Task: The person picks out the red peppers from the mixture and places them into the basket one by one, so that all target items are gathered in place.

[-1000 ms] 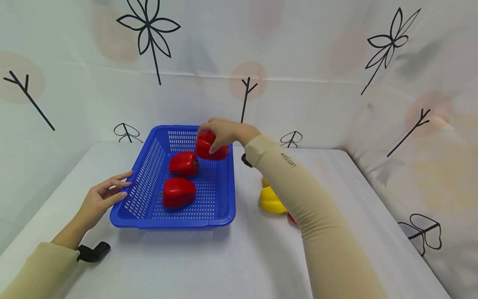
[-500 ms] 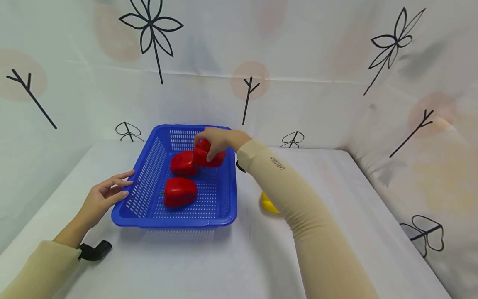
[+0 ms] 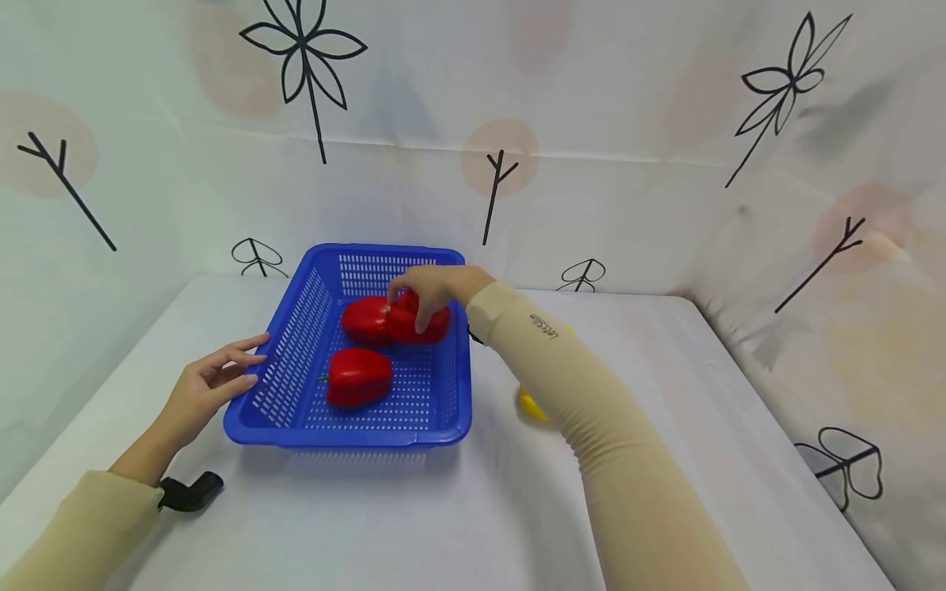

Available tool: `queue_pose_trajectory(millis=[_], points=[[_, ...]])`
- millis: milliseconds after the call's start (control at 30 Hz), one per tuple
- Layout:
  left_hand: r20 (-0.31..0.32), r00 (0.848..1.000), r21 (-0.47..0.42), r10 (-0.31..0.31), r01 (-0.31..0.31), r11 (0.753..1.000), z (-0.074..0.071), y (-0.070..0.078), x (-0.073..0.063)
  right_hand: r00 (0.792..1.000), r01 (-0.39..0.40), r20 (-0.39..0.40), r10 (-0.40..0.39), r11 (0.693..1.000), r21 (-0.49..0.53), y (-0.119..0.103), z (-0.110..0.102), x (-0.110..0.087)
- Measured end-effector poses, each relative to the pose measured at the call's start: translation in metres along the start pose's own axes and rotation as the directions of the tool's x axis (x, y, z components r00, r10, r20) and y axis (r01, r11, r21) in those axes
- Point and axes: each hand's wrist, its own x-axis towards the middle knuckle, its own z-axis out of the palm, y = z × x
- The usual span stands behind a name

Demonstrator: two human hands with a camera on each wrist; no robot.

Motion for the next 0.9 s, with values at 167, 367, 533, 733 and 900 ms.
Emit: queue_pose_trajectory(millis=[167, 367, 533, 733, 900], points=[[0.004, 1.0, 0.005, 0.0, 0.0, 1.0, 0.001, 0.0, 0.001, 0.999, 0.049, -0.022, -0.05, 0.999, -0.021, 0.004, -0.004, -0.003], [-0.001, 1.0, 0.005, 0.002, -0.002, 1.0, 0.001, 0.0, 0.0, 0.994, 0.105, -0.041, -0.105, 0.994, 0.001, 0.007, -0.011, -0.012], [-0.001, 1.0, 0.007, 0.007, -0.007, 1.0, 0.002, 0.001, -0.001, 0.993, 0.097, -0.065, -0.097, 0.995, 0.005, 0.012, -0.016, -0.023], [-0.002, 1.0, 0.023, 0.013, -0.013, 1.0, 0.003, 0.001, -0.001, 0.992, 0.088, -0.095, -0.087, 0.996, 0.007, 0.018, -0.02, -0.036], [-0.006, 0.999, 0.032, 0.033, -0.033, 0.999, 0.003, 0.001, -0.002, 0.992, 0.072, -0.11, -0.069, 0.997, 0.025, 0.019, -0.024, -0.05]])
